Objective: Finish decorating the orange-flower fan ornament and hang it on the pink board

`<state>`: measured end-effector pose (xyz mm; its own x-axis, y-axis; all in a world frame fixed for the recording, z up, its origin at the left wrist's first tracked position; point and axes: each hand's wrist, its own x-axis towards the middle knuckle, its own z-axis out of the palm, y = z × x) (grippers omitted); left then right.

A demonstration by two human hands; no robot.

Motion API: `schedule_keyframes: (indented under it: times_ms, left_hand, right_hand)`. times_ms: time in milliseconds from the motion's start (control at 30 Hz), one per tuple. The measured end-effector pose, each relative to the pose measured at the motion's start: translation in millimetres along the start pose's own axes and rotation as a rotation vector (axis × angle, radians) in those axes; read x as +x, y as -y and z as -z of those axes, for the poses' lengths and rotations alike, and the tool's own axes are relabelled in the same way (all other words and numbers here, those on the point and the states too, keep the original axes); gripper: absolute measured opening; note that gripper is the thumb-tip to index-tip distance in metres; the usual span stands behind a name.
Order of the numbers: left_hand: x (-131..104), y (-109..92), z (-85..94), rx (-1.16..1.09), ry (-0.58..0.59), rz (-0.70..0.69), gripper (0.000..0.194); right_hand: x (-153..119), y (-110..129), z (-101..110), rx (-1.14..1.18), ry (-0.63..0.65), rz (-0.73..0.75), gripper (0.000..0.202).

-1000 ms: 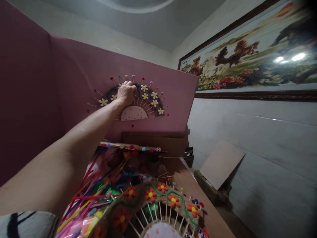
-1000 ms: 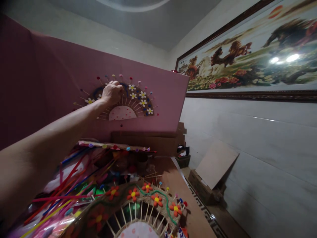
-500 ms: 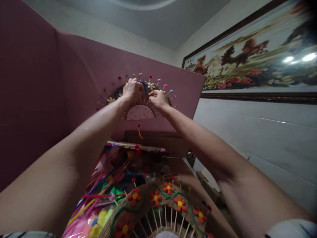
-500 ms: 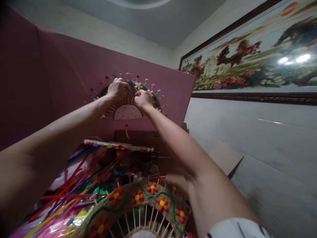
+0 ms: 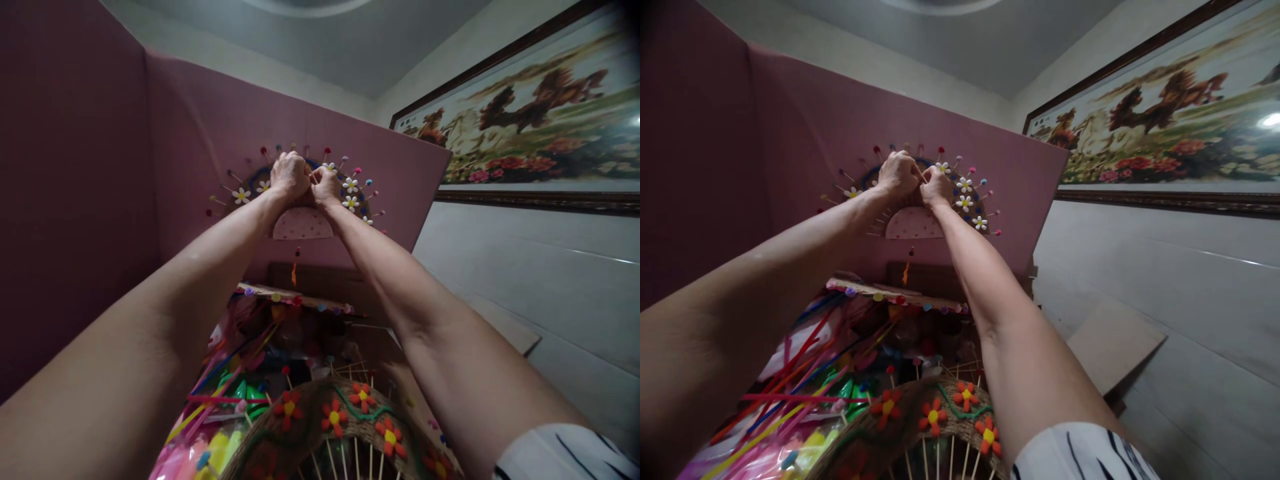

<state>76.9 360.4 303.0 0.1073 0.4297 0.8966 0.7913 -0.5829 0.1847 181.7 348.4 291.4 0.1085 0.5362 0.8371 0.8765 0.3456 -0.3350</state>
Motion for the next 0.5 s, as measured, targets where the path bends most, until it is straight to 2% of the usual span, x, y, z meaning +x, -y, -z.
schedule_keyframes:
  times_ms: [133,267,400,433,500]
  left_hand:
    - [-3.1,-1.3,3.0,0.002,0.029,0.017,0.022]
    - [-11.4,8.1,8.8,0.013,0.065,-0.025,0.023]
    - [-32.6,26.0,17.0,0.088,0.047,-0.197,0.032]
    - [-39.6,30.5,17.1,0.099,0.046,-0.235,0.039]
    - [-54.1,38.2,13.6,0.182,0.085,-0.416,0.065]
  right_hand:
    - [-2.3,4.4,-3.1,-0.033,-0.017,-0.015,0.016]
    - [-5.0,5.4,-4.8,-0.054,0.016,-0.021,0.013]
    - [-5.1,4.9,-6.6,-0.053,0.004,-0.082,0.009]
    - [-4.7,5.1,-7.1,-0.052,-0.005,-0.091,0.009]
    - [-3.7,6.1,-8.0,-0.047,-0.020,-0.098,0.010]
